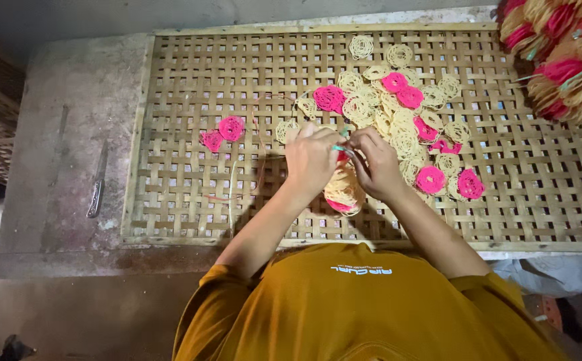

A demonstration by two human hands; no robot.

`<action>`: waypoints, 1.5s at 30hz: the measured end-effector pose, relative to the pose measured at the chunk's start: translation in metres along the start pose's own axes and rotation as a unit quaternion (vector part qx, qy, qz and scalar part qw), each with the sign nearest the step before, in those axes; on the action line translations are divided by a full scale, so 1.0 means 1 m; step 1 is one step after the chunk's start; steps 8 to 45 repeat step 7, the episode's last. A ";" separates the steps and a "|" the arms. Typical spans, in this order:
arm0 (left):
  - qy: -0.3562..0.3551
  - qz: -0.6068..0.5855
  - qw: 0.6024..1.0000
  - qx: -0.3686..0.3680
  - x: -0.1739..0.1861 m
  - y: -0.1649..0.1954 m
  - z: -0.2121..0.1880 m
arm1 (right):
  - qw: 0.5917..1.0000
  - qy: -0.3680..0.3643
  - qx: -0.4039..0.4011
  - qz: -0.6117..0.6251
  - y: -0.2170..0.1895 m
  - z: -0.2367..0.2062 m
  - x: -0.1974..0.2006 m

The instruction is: The person repeatedly picks up small beige and pink coiled items from a woven tray and threads them onto a thin stick. They continue adding items one by one, forming a growing stack on the stick. The process is repetitive and focused on assembling the decorative pieces.

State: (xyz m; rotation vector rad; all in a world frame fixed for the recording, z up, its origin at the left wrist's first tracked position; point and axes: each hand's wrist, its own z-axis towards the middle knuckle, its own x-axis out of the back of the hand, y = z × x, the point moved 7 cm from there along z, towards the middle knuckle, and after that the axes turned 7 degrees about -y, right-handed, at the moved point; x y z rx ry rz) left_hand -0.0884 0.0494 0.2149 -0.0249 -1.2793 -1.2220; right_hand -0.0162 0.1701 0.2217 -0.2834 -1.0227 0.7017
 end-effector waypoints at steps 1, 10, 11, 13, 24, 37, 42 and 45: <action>0.008 0.028 0.999 -0.013 0.002 0.001 0.003 | 1.000 -0.003 -0.007 0.009 0.002 0.000 -0.002; -0.022 -0.051 0.998 0.020 -0.008 -0.014 0.008 | 0.989 -0.013 -0.120 0.089 0.038 -0.008 -0.015; -0.022 -0.051 0.998 0.020 -0.008 -0.014 0.008 | 0.989 -0.013 -0.120 0.089 0.038 -0.008 -0.015; -0.022 -0.051 0.998 0.020 -0.008 -0.014 0.008 | 0.989 -0.013 -0.120 0.089 0.038 -0.008 -0.015; -0.022 -0.051 0.998 0.020 -0.008 -0.014 0.008 | 0.989 -0.013 -0.120 0.089 0.038 -0.008 -0.015; -0.022 -0.051 0.998 0.020 -0.008 -0.014 0.008 | 0.989 -0.013 -0.120 0.089 0.038 -0.008 -0.015; -0.022 -0.051 0.998 0.020 -0.008 -0.014 0.008 | 0.989 -0.013 -0.120 0.089 0.038 -0.008 -0.015; -0.022 -0.051 0.998 0.020 -0.008 -0.014 0.008 | 0.989 -0.013 -0.120 0.089 0.038 -0.008 -0.015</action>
